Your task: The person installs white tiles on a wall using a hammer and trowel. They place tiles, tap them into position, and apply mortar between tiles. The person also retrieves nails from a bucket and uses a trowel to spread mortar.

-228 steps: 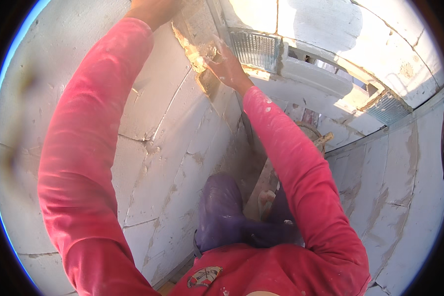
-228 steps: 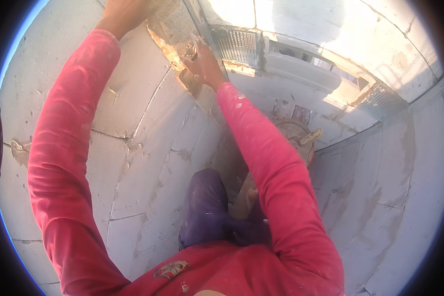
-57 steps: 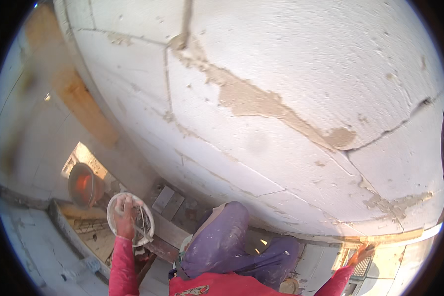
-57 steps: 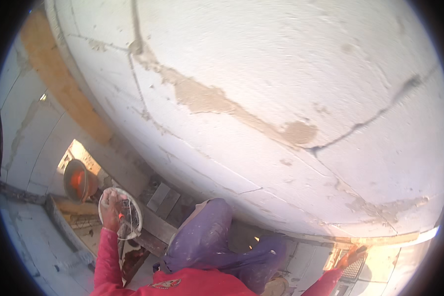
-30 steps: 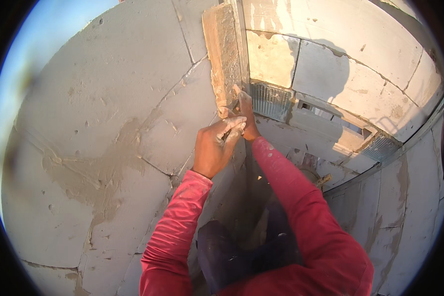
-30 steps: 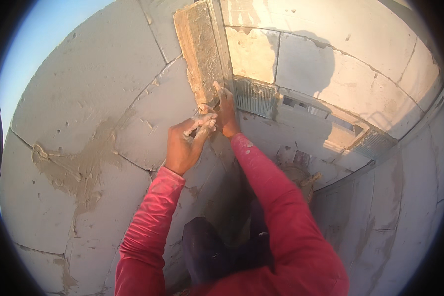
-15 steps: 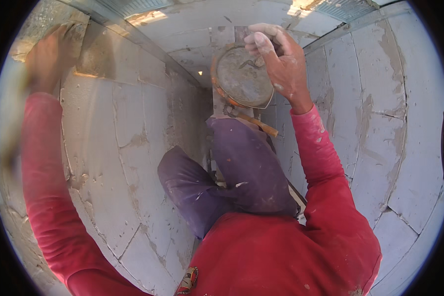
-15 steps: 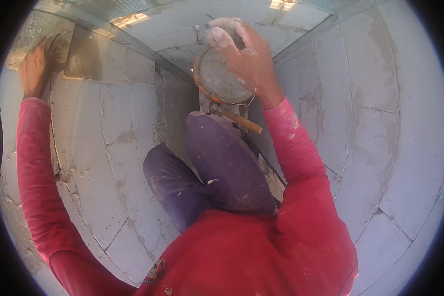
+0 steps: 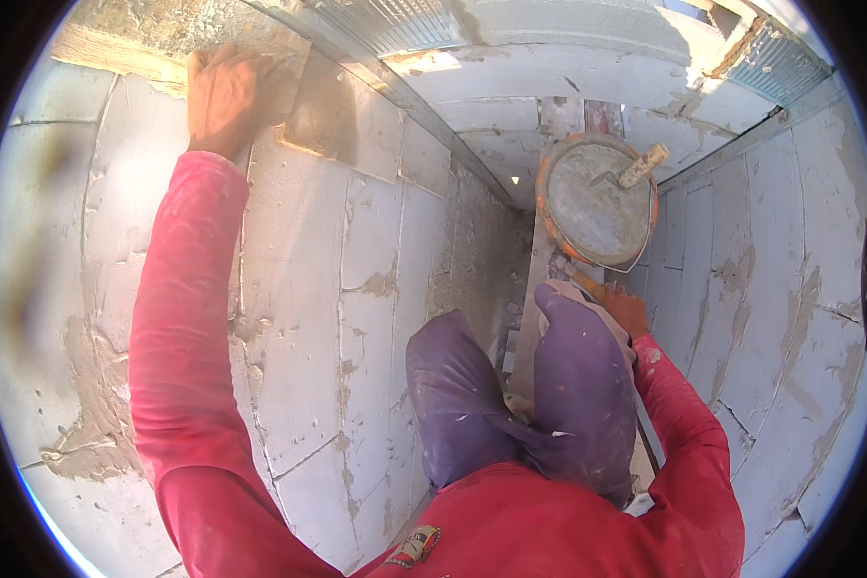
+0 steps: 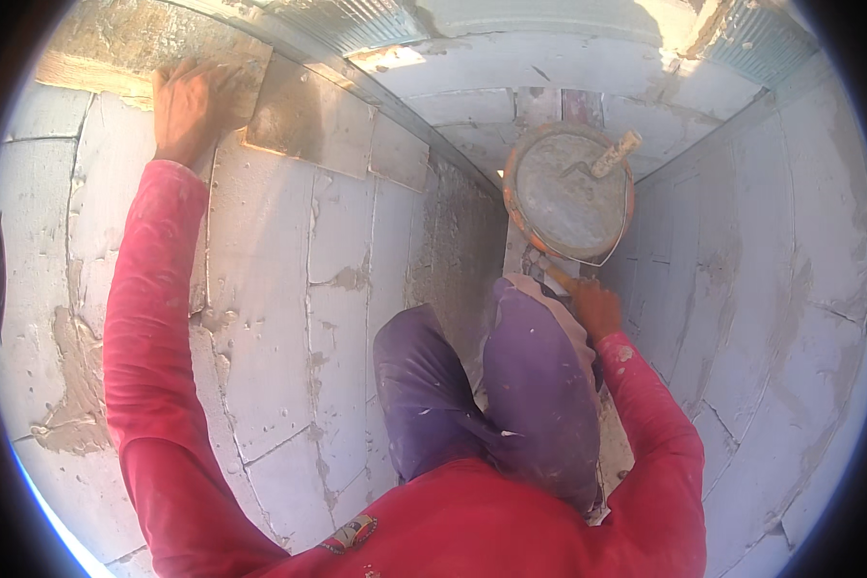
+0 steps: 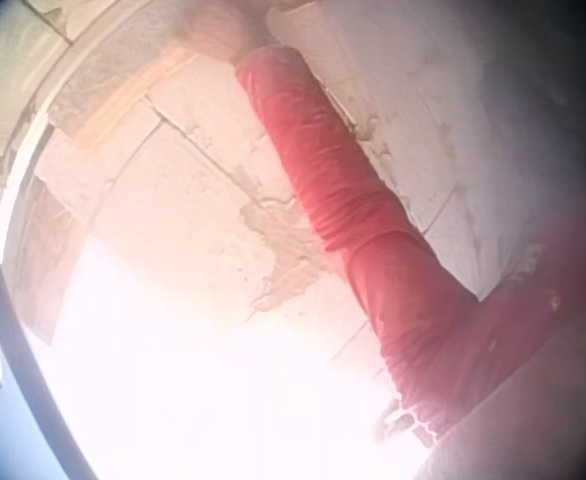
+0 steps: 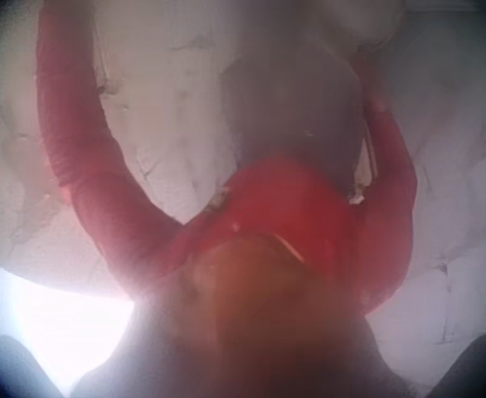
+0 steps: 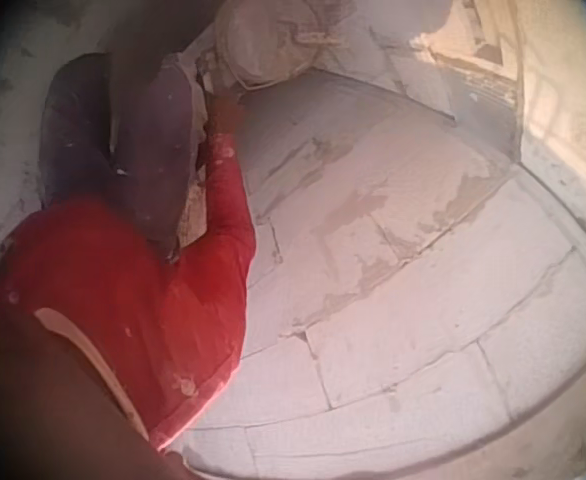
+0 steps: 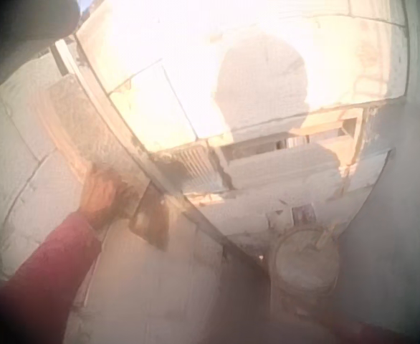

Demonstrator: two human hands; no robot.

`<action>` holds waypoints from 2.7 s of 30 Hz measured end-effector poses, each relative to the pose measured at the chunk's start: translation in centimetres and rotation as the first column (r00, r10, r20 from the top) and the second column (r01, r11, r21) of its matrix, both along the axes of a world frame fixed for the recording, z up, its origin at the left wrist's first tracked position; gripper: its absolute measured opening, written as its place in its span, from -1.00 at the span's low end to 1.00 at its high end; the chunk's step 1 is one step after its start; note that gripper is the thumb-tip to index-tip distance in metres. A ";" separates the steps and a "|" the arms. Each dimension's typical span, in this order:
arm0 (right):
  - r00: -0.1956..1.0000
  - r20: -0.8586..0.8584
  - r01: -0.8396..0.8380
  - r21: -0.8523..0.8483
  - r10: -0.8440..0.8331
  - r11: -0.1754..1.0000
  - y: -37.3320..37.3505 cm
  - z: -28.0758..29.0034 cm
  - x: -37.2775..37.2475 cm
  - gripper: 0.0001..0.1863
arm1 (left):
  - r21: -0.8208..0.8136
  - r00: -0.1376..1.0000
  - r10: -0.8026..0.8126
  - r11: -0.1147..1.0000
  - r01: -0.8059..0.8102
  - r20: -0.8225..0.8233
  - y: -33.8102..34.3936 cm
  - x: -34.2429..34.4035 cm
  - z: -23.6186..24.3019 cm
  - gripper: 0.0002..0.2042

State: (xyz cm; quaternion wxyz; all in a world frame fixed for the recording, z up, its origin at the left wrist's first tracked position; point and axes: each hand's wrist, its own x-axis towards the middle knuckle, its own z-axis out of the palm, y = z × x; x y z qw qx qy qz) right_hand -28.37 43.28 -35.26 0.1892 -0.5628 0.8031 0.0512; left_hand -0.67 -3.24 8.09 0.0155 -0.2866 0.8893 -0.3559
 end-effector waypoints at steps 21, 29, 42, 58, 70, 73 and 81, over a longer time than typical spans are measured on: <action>0.395 0.906 0.247 -0.262 0.150 0.933 -16.7 21.5 3.6 -0.53 | -0.043 0.999 -0.006 0.999 0.004 -0.048 1.1 -0.2 -0.1 -0.85; 0.519 0.750 0.491 -0.654 0.409 0.576 -26.7 28.3 10.9 -0.63 | -0.018 1.000 -0.009 1.000 0.009 0.006 0.4 0.1 0.0 -0.86; 0.494 0.745 0.476 -0.663 0.449 0.578 -28.2 30.0 14.1 -0.50 | 0.005 0.989 -0.096 0.995 0.097 -0.111 -0.2 0.6 -0.5 -0.88; 0.369 0.852 0.557 -0.523 0.372 0.645 -28.2 29.1 14.6 -0.50 | -0.026 0.999 0.003 1.000 -0.004 -0.044 0.5 -0.1 3.6 -0.71; 0.356 0.855 0.567 -0.519 0.378 0.640 -27.9 28.0 15.1 -0.54 | -0.598 0.946 0.179 0.739 -0.312 -0.272 -0.4 -2.4 19.1 -0.30; 0.328 0.883 0.552 -0.468 0.336 0.690 -27.3 29.2 15.6 -0.55 | -0.589 0.941 0.226 0.736 -0.334 -0.252 0.2 -1.9 19.9 -0.41; 0.497 0.741 0.539 -0.672 0.452 0.508 -26.8 30.6 16.8 -0.59 | -0.287 0.853 0.397 0.820 -0.496 -0.339 2.1 -5.0 22.1 -0.38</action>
